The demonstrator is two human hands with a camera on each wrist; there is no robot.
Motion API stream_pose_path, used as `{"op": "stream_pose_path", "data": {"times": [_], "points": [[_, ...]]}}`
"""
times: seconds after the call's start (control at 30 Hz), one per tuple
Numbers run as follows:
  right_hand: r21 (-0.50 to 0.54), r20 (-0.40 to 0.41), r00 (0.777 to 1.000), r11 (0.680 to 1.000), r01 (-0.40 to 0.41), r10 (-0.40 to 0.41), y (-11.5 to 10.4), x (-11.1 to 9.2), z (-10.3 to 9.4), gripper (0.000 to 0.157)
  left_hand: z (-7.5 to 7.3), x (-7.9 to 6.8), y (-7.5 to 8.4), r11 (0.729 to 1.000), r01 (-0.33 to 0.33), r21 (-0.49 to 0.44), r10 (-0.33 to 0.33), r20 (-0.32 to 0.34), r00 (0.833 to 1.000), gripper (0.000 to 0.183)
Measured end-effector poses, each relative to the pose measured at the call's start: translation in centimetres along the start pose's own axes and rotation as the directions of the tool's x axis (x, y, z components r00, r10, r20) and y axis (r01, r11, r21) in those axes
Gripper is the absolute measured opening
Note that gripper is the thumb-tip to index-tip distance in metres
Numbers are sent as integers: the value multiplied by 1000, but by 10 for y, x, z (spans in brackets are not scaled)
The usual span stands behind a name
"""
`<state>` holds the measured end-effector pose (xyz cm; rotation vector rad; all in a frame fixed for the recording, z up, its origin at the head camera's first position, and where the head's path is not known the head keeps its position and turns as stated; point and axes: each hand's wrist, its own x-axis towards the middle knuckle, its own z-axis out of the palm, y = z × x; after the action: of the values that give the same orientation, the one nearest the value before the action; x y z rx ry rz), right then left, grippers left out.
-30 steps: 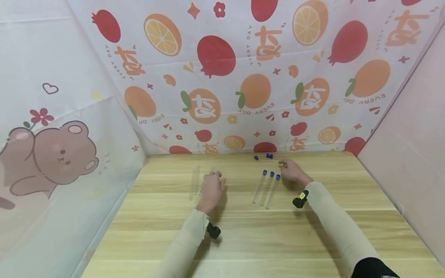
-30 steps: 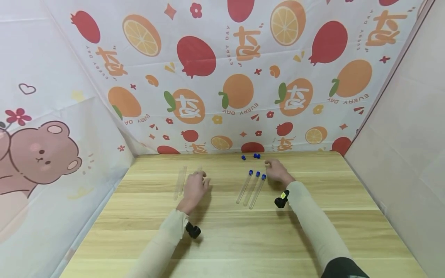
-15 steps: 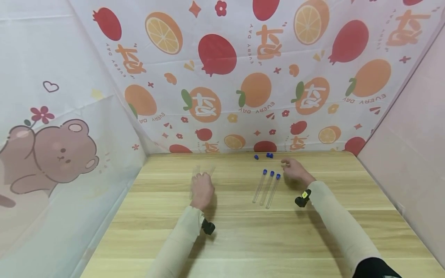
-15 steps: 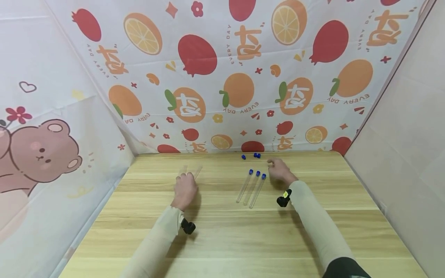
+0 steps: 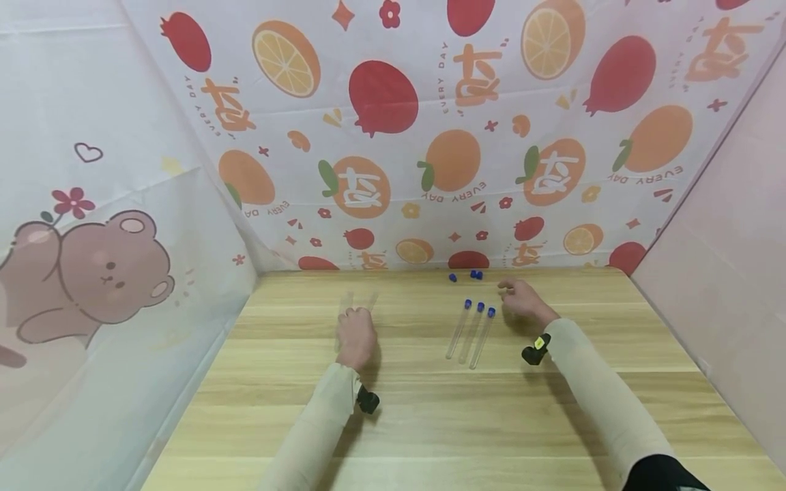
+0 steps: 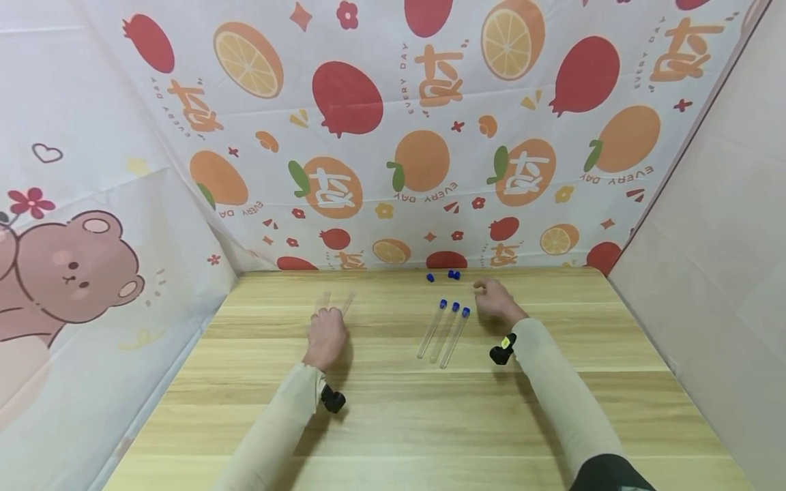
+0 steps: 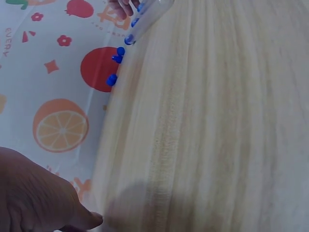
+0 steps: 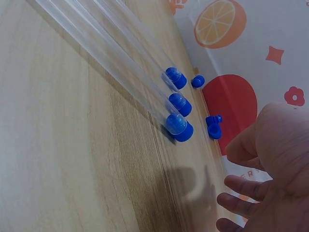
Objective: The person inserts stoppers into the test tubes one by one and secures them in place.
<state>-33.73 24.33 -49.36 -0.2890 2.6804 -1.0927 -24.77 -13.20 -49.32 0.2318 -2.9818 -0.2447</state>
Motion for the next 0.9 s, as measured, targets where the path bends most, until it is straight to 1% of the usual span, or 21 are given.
{"op": "stream_pose_path", "data": {"times": [0.13,0.23,0.4,0.47,0.7,0.8,0.9], "points": [[-11,-4,1000,1000,20,-20,3,2,2,49,4,1,1,1000,13,12,-13,3,1000,19],[-24,-6,999,999,35,-35,5,2,2,48,8,1,2,999,28,32,-28,-9,1000,20],[-27,-5,999,999,39,-39,4,1,3,47,12,0,7,998,23,64,-18,-70,997,19],[-24,-2,999,999,40,-40,2,-1,3,47,12,-1,8,998,17,64,-11,-82,997,19],[-27,0,1000,999,30,-30,2,-4,1,47,12,-2,11,998,19,64,-16,-52,999,19],[-26,3,1000,999,26,-25,3,-5,1,46,14,-4,12,998,23,50,-21,-42,999,19],[-32,7,999,999,32,-32,3,-7,0,46,14,-6,13,999,26,30,-26,-18,1000,19]]}}
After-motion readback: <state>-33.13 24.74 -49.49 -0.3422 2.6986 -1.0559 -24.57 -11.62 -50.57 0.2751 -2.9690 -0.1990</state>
